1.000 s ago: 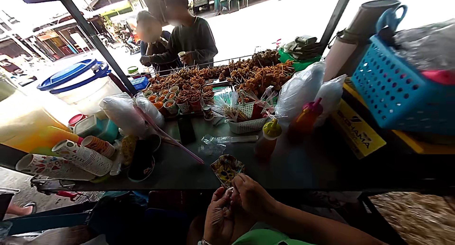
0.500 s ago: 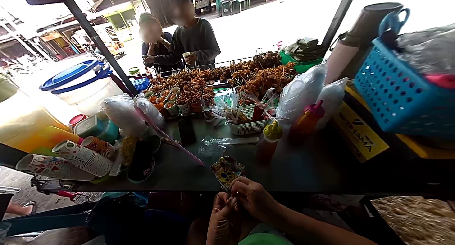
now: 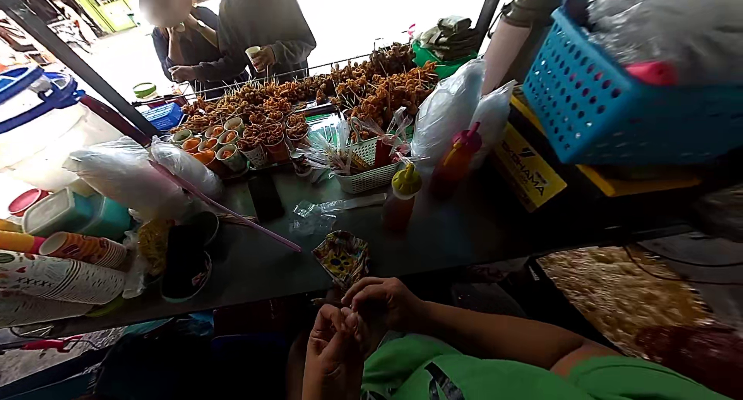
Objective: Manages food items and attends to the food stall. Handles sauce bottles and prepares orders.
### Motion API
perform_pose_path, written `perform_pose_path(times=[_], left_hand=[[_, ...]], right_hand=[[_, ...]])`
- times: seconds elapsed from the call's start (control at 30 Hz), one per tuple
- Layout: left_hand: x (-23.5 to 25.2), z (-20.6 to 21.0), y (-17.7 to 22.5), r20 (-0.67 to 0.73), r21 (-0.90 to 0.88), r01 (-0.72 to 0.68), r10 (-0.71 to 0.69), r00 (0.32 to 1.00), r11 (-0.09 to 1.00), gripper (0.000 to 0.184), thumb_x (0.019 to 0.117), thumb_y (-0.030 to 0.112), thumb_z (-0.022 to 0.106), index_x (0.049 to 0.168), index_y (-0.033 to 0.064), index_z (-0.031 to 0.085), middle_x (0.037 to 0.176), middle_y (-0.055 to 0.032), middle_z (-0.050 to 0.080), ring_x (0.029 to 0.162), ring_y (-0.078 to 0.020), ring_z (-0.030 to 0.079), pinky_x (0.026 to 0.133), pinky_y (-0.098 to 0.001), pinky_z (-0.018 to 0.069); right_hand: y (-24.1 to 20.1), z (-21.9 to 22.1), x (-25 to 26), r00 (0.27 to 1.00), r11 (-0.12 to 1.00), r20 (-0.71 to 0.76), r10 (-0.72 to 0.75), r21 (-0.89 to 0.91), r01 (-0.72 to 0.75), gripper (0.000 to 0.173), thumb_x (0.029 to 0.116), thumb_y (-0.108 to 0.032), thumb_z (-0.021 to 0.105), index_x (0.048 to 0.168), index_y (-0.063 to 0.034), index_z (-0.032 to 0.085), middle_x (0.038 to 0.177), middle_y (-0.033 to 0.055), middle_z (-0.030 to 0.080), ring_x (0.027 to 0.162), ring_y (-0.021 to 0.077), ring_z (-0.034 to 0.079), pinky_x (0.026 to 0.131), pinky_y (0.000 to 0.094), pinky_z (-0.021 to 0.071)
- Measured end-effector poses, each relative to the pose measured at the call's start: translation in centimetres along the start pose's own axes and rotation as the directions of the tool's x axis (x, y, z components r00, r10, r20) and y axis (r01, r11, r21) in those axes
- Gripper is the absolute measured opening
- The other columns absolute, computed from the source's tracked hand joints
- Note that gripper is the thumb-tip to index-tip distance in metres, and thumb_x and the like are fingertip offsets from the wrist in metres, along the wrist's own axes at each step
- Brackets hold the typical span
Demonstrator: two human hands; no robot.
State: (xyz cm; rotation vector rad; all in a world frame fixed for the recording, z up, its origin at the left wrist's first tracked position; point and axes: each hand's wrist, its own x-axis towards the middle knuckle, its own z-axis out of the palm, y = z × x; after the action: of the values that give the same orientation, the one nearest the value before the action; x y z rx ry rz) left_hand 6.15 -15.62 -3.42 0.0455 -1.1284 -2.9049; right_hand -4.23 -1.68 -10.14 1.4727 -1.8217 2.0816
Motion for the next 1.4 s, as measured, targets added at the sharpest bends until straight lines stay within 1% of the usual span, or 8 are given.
perform_pose_path(times=[0.23,0.47,0.73,0.93,1.1,1.23,1.3,1.4], left_hand=[[0.2,-0.6,-0.4,-0.079,0.007,-0.025,0.025,0.997,1.000,0.008,0.0887,0.013,0.075,0.083,0.0181,0.073,0.071,0.0007,0.066,0.064,-0.0048,0.063,0.063,-0.0192,0.0533],[1.0,-1.8,3.4,-0.018,0.259,-0.205,0.217,0.976,0.944,0.044,0.1000,0.044,0.059,0.136,0.0207,0.051,0.109,0.0012,0.073,0.094,-0.0134,0.072,0.083,-0.0306,0.0596],[0.5,-2.1,3.7,-0.182,0.301,-0.088,0.148,0.972,0.950,0.034,0.1043,0.028,0.040,0.133,0.0113,0.048,0.108,0.0006,0.071,0.088,-0.0118,0.071,0.078,-0.0271,0.0598],[0.7,-2.9,3.3,-0.163,0.286,-0.042,0.091,0.982,0.957,0.033,0.1051,0.024,0.035,0.129,0.0080,0.051,0.107,-0.0016,0.071,0.089,-0.0117,0.071,0.078,-0.0262,0.0593],[2.0,-3.2,2.5,-0.228,0.399,0.029,0.068,0.971,0.916,0.031,0.1033,0.012,0.034,0.126,0.0016,0.052,0.105,-0.0016,0.067,0.082,-0.0063,0.068,0.073,-0.0215,0.0578],[5.0,-5.3,0.1,-0.142,0.805,0.042,0.123,0.982,0.592,0.033,0.0985,0.013,0.051,0.125,-0.0064,0.057,0.113,-0.0099,0.062,0.093,-0.0091,0.064,0.082,-0.0246,0.0544],[7.1,-7.6,-1.6,-0.081,0.955,0.062,0.053,0.995,0.291,0.033,0.0990,0.011,0.056,0.126,-0.0084,0.062,0.127,-0.0241,0.061,0.112,-0.0278,0.063,0.096,-0.0392,0.0526],[9.6,-9.7,-4.0,-0.118,0.991,0.124,-0.121,0.986,0.046,0.037,0.0963,0.009,0.065,0.128,-0.0096,0.062,0.137,-0.0315,0.056,0.132,-0.0469,0.049,0.114,-0.0522,0.0382]], right_hand=[[2.1,2.7,-0.5,0.998,0.998,0.042,0.055,-0.015,-0.055,0.012,0.0858,0.005,0.065,0.094,0.0117,0.072,0.102,0.0203,0.074,0.100,0.0155,0.071,0.092,0.0211,0.0536],[-2.8,-4.4,10.3,0.968,0.967,-0.071,0.239,-0.076,-0.244,0.017,0.0982,0.001,0.058,0.110,0.0094,0.068,0.100,0.0112,0.072,0.084,0.0065,0.070,0.081,0.0247,0.0597],[-5.4,-12.2,21.3,0.873,0.699,-0.484,0.058,-0.605,-0.382,0.018,0.1022,-0.007,0.059,0.110,0.0048,0.070,0.104,0.0183,0.072,0.086,0.0206,0.072,0.083,0.0349,0.0584],[-2.9,-14.0,24.8,0.835,0.524,-0.451,0.317,-0.650,-0.550,0.036,0.1026,-0.006,0.057,0.137,0.0046,0.057,0.134,0.0248,0.061,0.124,0.0365,0.061,0.106,0.0492,0.0474],[1.8,-7.5,17.5,0.943,0.686,-0.153,0.294,-0.653,-0.320,0.023,0.1014,-0.010,0.059,0.117,0.0046,0.069,0.109,0.0217,0.070,0.096,0.0320,0.070,0.088,0.0467,0.0577],[7.8,-1.5,7.3,0.686,0.567,0.138,0.714,-0.689,-0.451,0.044,0.1069,-0.025,0.053,0.141,0.0030,0.056,0.149,0.0294,0.049,0.143,0.0442,0.043,0.120,0.0568,0.0307],[9.0,0.6,2.2,0.736,0.570,0.137,0.663,-0.731,-0.377,0.052,0.1078,-0.025,0.046,0.154,-0.0012,0.044,0.165,0.0240,0.031,0.156,0.0409,0.023,0.127,0.0589,0.0116],[9.4,0.0,-0.9,0.809,0.606,0.159,0.566,-0.745,-0.278,0.055,0.1040,-0.022,0.050,0.154,-0.0007,0.044,0.165,0.0202,0.033,0.155,0.0382,0.026,0.126,0.0570,0.0147]])
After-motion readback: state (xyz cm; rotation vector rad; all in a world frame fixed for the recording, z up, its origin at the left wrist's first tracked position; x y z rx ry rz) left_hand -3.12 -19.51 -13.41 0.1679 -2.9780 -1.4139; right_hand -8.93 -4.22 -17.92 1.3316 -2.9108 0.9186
